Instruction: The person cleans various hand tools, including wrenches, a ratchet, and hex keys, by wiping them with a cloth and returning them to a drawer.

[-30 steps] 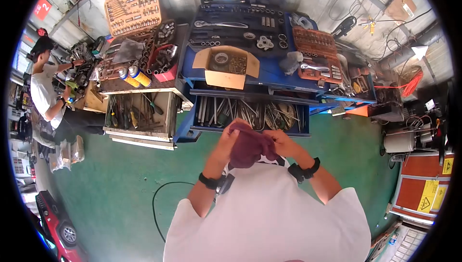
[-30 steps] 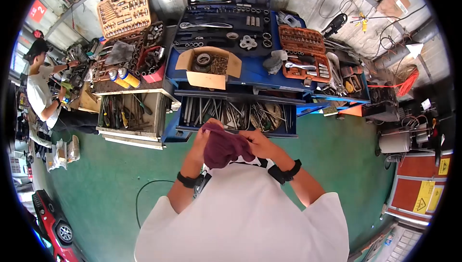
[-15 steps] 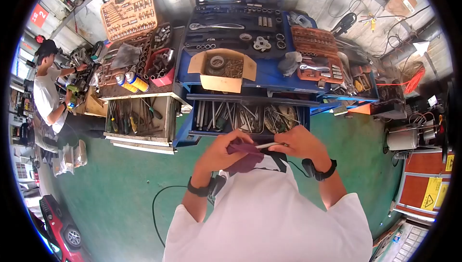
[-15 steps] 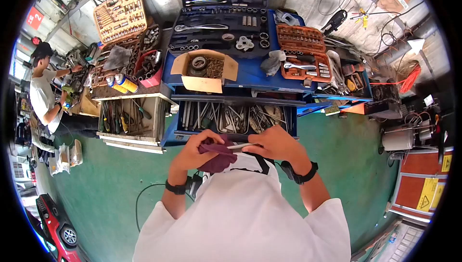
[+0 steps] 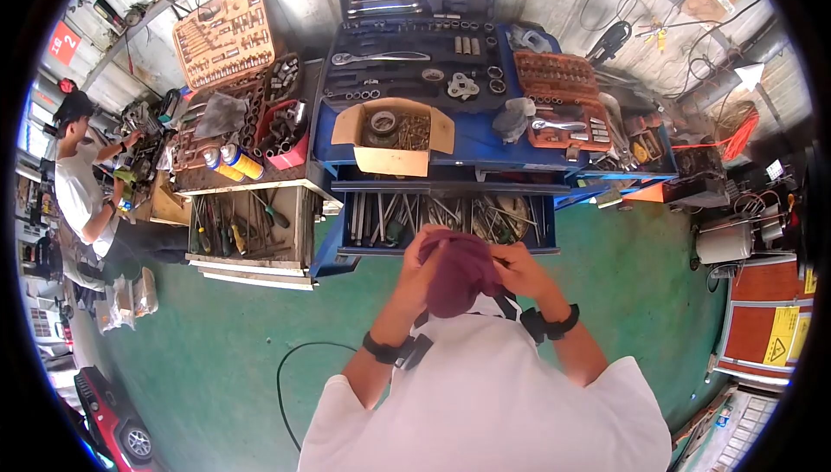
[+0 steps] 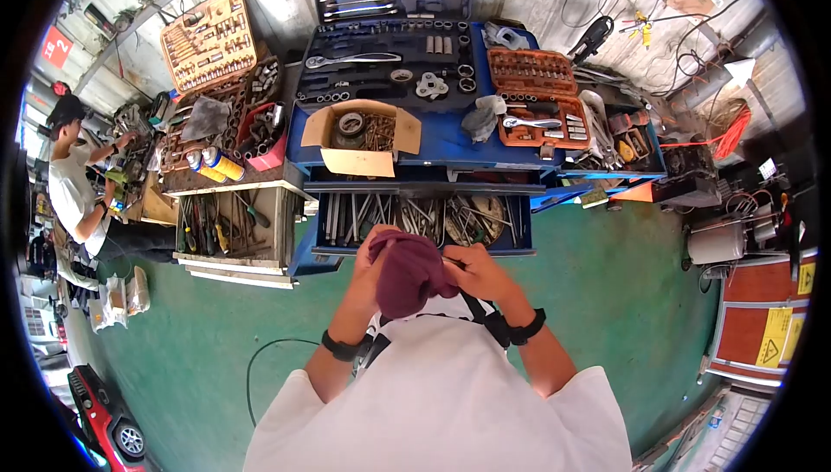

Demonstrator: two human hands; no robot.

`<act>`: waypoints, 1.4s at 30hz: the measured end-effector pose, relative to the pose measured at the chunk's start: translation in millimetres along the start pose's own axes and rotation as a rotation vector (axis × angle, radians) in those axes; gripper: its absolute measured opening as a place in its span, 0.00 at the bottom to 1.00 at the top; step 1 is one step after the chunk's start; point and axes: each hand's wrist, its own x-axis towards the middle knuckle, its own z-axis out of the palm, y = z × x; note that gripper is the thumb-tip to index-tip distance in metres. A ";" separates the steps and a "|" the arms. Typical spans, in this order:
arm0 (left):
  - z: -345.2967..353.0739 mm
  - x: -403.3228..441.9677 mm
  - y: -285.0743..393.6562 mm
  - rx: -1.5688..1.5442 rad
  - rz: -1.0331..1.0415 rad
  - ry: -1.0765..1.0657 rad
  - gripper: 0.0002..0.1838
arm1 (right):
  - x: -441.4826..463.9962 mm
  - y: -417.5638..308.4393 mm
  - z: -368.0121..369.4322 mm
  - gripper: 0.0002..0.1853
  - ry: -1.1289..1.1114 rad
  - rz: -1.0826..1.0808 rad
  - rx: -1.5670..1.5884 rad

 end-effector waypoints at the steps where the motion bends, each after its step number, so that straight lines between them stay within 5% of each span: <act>1: -1.7 2.1 -2.9 0.121 0.102 0.035 0.09 | 0.0 6.1 6.6 0.13 0.053 0.000 -0.010; 5: -0.4 -2.3 -2.5 0.436 0.365 0.131 0.08 | -1.3 2.9 11.4 0.14 0.103 0.022 0.033; 11: -9.3 -16.4 6.0 0.707 0.455 0.259 0.15 | 3.2 -7.1 -2.4 0.18 -0.066 0.090 -0.191; 16: -15.7 -21.2 14.6 0.796 0.357 0.125 0.23 | 20.0 -28.5 -9.4 0.19 -0.051 0.101 -0.337; 19: -13.6 -16.4 11.5 1.131 0.502 0.079 0.25 | 23.3 -28.5 -2.8 0.18 -0.059 0.061 -0.310; 23: -4.8 -11.5 15.2 0.727 0.514 0.234 0.27 | 24.8 -28.4 4.2 0.18 -0.089 0.063 -0.127; 26: -6.9 -10.3 20.7 0.807 0.475 0.338 0.25 | 19.9 -24.5 0.7 0.21 -0.108 0.101 -0.019; 30: -22.7 -5.4 20.3 0.948 0.448 0.140 0.24 | 11.1 -24.5 -3.7 0.24 -0.216 0.158 0.083; 34: -0.8 0.5 22.4 0.636 0.336 -0.008 0.20 | 8.0 -15.1 6.6 0.28 -0.374 0.136 0.370; 36: -8.5 5.2 18.7 0.732 0.388 -0.005 0.20 | 7.9 -8.8 6.5 0.30 -0.534 0.284 0.635; 42: -4.0 6.9 13.5 0.655 0.524 0.154 0.25 | 12.3 -1.1 4.3 0.32 -0.557 0.345 0.570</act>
